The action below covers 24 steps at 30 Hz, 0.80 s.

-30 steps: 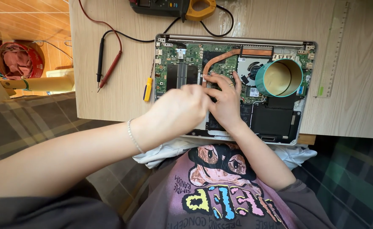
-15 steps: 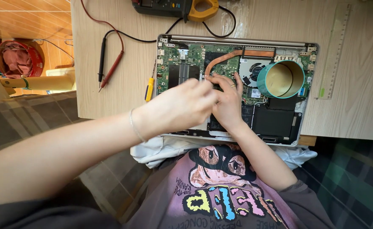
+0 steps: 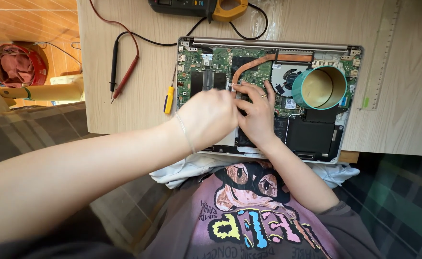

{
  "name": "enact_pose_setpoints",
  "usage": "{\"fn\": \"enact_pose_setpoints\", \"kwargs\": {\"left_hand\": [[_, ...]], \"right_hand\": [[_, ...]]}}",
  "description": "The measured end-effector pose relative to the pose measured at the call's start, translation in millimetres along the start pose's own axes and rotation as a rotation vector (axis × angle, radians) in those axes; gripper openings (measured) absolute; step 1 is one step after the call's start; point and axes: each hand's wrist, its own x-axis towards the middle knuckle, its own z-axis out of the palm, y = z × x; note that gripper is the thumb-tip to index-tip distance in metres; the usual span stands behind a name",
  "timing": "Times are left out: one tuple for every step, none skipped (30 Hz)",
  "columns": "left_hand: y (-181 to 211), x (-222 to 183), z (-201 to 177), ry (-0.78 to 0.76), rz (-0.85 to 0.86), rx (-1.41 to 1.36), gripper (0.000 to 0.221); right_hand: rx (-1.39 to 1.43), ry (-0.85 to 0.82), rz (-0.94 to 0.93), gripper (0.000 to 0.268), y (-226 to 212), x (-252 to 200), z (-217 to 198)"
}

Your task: The recorder is repairing a laptop by manipulating internal components including the motherboard and battery using a screwdriver.

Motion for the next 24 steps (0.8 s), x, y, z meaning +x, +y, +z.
{"fn": "enact_pose_setpoints", "kwargs": {"left_hand": [[-0.4, -0.9, -6.0, 0.038, 0.114, 0.107, 0.017], [-2.1, -0.5, -8.0, 0.038, 0.114, 0.108, 0.017], [-4.2, -0.4, -10.2, 0.086, 0.265, 0.149, 0.018], [-6.1, -0.3, -12.2, 0.133, 0.416, 0.191, 0.020], [-6.7, -0.4, -10.3, 0.134, 0.415, 0.193, 0.020], [-7.3, 0.2, -7.8, 0.149, 0.436, 0.123, 0.019], [-6.3, 1.4, -4.0, 0.163, 0.461, 0.044, 0.018], [-4.4, 2.4, -2.0, 0.163, 0.465, 0.039, 0.018], [-3.3, 2.9, -0.5, 0.135, 0.338, -0.060, 0.016], [-2.5, 3.4, 0.7, 0.106, 0.210, -0.157, 0.014], [-3.2, 3.6, 3.8, 0.107, 0.210, -0.159, 0.014], [-4.2, 3.8, 6.6, 0.071, 0.094, -0.198, 0.013], [-6.4, 5.3, 8.9, 0.039, -0.022, -0.234, 0.012], [-6.3, 8.4, 4.1, 0.043, -0.021, -0.233, 0.012], [-6.3, 11.0, -0.7, -0.055, -0.106, -0.255, 0.013], [-6.6, 13.7, -5.3, -0.153, -0.191, -0.277, 0.015], [-7.8, 14.7, -10.2, -0.153, -0.192, -0.280, 0.015], [-9.4, 15.9, -14.9, -0.243, -0.274, -0.300, 0.016], [-11.3, 17.7, -19.6, -0.333, -0.354, -0.319, 0.018], [-13.6, 18.4, -16.2, -0.334, -0.353, -0.322, 0.018], [-15.3, 18.7, -12.7, -0.338, -0.357, -0.313, 0.017], [-16.8, 18.8, -9.2, -0.342, -0.361, -0.304, 0.017], [-16.6, 19.0, -2.8, -0.345, -0.364, -0.308, 0.017], [-15.8, 18.9, 3.1, -0.308, -0.277, -0.283, 0.014]], "right_hand": [[-0.003, -0.002, -0.008, 0.009, -0.6, 0.7, -0.4], [-0.002, -0.001, -0.008, 0.009, -0.3, -0.8, -0.1], [0.000, 0.007, -0.006, 0.009, 0.5, -0.9, 0.8], [0.002, 0.014, -0.004, 0.010, 1.4, -1.1, 1.7], [0.001, 0.015, -0.007, 0.010, 1.0, -0.1, 1.3], [0.003, 0.012, -0.018, 0.012, 1.6, 0.8, 1.1], [0.003, 0.005, -0.020, 0.014, 2.3, -1.7, 0.0], [0.001, 0.004, -0.015, 0.014, 5.5, -4.6, 2.0], [-0.014, 0.003, -0.015, 0.015, 8.2, -6.8, 4.5], [-0.029, 0.002, -0.016, 0.018, 10.7, -8.5, 7.1], [-0.030, 0.001, -0.015, 0.018, 7.9, -7.6, 5.3], [-0.016, 0.006, -0.019, 0.016, 4.7, -6.3, 3.5], [-0.005, 0.013, -0.027, 0.015, 2.6, -2.9, 1.1], [-0.009, 0.014, -0.029, 0.015, 2.0, -2.7, -0.1], [0.003, 0.008, -0.021, 0.013, 1.1, -2.4, -0.7], [0.015, 0.003, -0.013, 0.011, 0.4, -2.0, -1.0], [0.015, 0.000, -0.013, 0.011, 0.1, -1.9, -1.2], [0.013, -0.004, -0.010, 0.010, 0.0, -1.5, -1.2], [0.010, -0.008, -0.006, 0.008, 0.2, -1.1, -1.4], [0.009, -0.010, -0.004, 0.008, 0.0, -0.4, -1.7], [0.019, -0.008, -0.007, 0.010, -0.4, -0.3, -2.0], [0.029, -0.005, -0.011, 0.013, -1.1, -0.3, -2.5], [0.031, -0.011, -0.010, 0.013, -0.6, -0.2, -2.4], [0.015, -0.017, -0.006, 0.013, -0.6, -0.4, -2.8]]}}
